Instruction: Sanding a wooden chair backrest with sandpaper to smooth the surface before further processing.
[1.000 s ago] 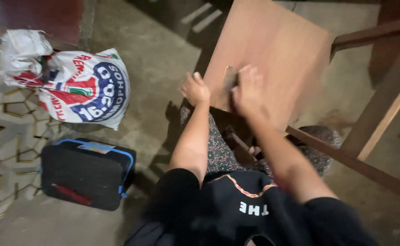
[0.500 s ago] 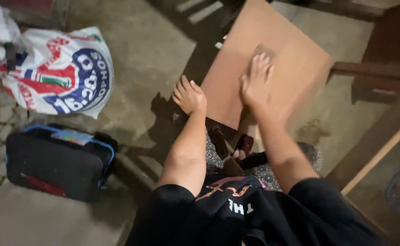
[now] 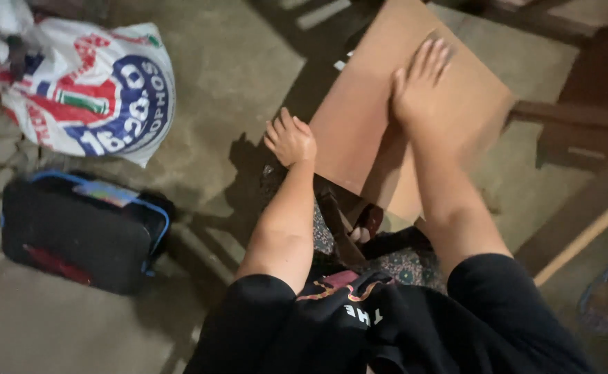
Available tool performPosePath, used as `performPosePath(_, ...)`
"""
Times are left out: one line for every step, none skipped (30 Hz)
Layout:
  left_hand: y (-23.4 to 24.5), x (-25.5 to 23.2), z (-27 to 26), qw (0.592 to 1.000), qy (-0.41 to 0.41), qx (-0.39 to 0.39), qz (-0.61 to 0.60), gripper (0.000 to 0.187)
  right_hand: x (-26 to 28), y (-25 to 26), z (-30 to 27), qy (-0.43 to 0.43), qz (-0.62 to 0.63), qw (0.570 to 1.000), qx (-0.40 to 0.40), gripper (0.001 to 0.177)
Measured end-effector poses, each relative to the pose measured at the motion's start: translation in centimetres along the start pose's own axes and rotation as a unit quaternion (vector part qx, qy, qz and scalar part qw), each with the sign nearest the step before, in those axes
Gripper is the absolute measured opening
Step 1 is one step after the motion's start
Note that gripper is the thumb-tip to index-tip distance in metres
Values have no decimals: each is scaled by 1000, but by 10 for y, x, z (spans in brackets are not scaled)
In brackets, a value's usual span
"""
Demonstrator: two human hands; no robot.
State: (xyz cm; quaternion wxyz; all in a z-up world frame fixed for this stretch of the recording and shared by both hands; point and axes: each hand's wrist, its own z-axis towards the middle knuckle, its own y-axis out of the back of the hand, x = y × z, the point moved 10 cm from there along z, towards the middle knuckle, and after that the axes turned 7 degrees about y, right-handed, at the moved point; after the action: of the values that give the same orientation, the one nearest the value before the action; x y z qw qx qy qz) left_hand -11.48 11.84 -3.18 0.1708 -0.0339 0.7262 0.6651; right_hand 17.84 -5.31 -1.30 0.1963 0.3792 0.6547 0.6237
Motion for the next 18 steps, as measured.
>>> performPosePath(-3, -2, -1, 1000, 7, 3, 7, 51, 9, 4, -16, -16, -28, 999, 39, 73)
performPosePath(-8, -1, -3, 1000, -7, 7, 2, 51, 10, -5, -42, -29, -30, 999, 33, 73)
performPosePath(-3, -1, -2, 999, -12, -43, 1, 46, 15, -12, -63, -29, -24, 999, 24, 75)
performPosePath(3, -1, -3, 996, -16, -93, -1, 42, 21, -19, -84, -28, -17, 999, 15, 77)
performPosePath(0, -2, -4, 995, -30, -92, -12, 42, 22, -9, -99, -42, -21, 999, 4, 77)
performPosePath(-2, 1, -4, 996, -26, -91, -7, 41, 27, -9, -115, -43, 21, 998, 37, 77)
performPosePath(-4, 4, -3, 996, -20, -92, -1, 40, 35, -9, -129, -40, 63, 995, 68, 77)
performPosePath(-4, 1, -4, 995, -32, -93, -11, 40, 35, 1, -145, -49, 61, 995, 56, 77)
performPosePath(-8, 6, -3, 997, -21, -74, -21, 42, 37, 4, -162, -60, 62, 994, 64, 82)
performPosePath(-13, 10, -3, 998, -11, -55, -30, 44, 39, 6, -179, -71, 63, 993, 73, 88)
performPosePath(-13, 10, -4, 998, -23, -52, -29, 44, 40, 9, -202, -82, 68, 992, 70, 88)
performPosePath(-17, 15, -3, 999, -9, -34, -28, 47, 44, 7, -223, -80, 79, 990, 91, 91)
performPosePath(-23, 12, 2, 999, 4, -18, -32, 50, 47, 8, -237, -75, 88, 987, 107, 94)
performPosePath(-1, 9, -3, 999, -9, -18, -34, 50, 48, 20, -259, -85, 92, 987, 99, 94)
performPosePath(8, 3, -8, 999, -9, 36, -23, 53, 48, 31, -277, -76, 93, 987, 105, 94)
performPosePath(16, -5, -14, 996, -9, 89, -11, 57, 48, 42, -295, -67, 93, 987, 110, 94)
performPosePath(8, -17, -18, 996, -21, 90, -13, 57, 39, 42, -306, -76, 95, 987, 103, 94)
performPosePath(-8, -42, -27, 987, -93, 129, -33, 57, 28, 42, -317, -95, 107, 986, 91, 91)
